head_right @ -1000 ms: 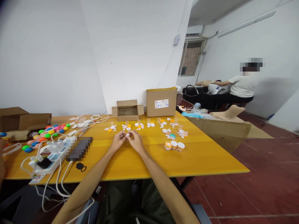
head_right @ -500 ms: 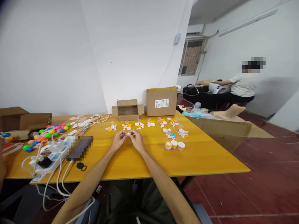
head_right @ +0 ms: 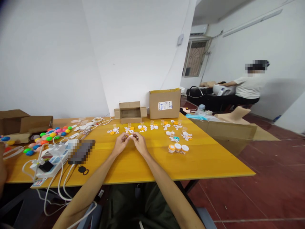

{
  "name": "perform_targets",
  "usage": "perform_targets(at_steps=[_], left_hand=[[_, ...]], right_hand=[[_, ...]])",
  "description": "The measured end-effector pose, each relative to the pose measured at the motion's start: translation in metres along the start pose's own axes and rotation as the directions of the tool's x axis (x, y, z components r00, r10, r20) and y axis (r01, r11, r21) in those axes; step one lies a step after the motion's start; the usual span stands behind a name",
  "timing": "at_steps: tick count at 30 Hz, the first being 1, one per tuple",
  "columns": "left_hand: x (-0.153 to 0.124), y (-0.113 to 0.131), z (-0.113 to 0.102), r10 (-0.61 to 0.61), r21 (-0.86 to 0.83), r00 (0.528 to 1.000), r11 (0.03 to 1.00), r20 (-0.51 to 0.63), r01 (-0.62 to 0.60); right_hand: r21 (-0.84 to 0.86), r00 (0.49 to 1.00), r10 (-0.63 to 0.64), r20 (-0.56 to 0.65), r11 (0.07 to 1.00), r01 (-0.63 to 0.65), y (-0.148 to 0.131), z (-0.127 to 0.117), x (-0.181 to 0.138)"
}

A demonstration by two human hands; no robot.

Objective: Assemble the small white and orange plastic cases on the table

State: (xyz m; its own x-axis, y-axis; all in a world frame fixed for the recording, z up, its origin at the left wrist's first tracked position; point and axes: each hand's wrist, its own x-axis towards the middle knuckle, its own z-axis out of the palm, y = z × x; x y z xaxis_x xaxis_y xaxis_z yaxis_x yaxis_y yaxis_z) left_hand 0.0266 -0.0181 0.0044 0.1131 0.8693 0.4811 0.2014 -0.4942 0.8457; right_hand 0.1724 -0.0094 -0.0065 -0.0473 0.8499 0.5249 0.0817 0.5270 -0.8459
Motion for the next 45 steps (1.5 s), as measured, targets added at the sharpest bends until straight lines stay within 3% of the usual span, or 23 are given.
perform_targets(at_steps=[23,35,45], left_hand=[[0.002,0.002,0.000,0.141,0.081,0.990,0.987,-0.019,-0.139],[0.002,-0.008,0.001,0.074,0.057,0.997,0.996,0.001,-0.074],[0.002,0.000,0.002,0.044,0.029,0.999,0.999,0.007,-0.044]], right_hand=[[-0.092,0.993,-0.114,0.020,0.989,0.116,-0.002,0.000,-0.004],[-0.113,0.991,-0.134,-0.011,0.985,0.132,-0.001,0.000,-0.004],[-0.120,0.992,-0.127,-0.015,0.985,0.125,0.000,-0.001,-0.003]])
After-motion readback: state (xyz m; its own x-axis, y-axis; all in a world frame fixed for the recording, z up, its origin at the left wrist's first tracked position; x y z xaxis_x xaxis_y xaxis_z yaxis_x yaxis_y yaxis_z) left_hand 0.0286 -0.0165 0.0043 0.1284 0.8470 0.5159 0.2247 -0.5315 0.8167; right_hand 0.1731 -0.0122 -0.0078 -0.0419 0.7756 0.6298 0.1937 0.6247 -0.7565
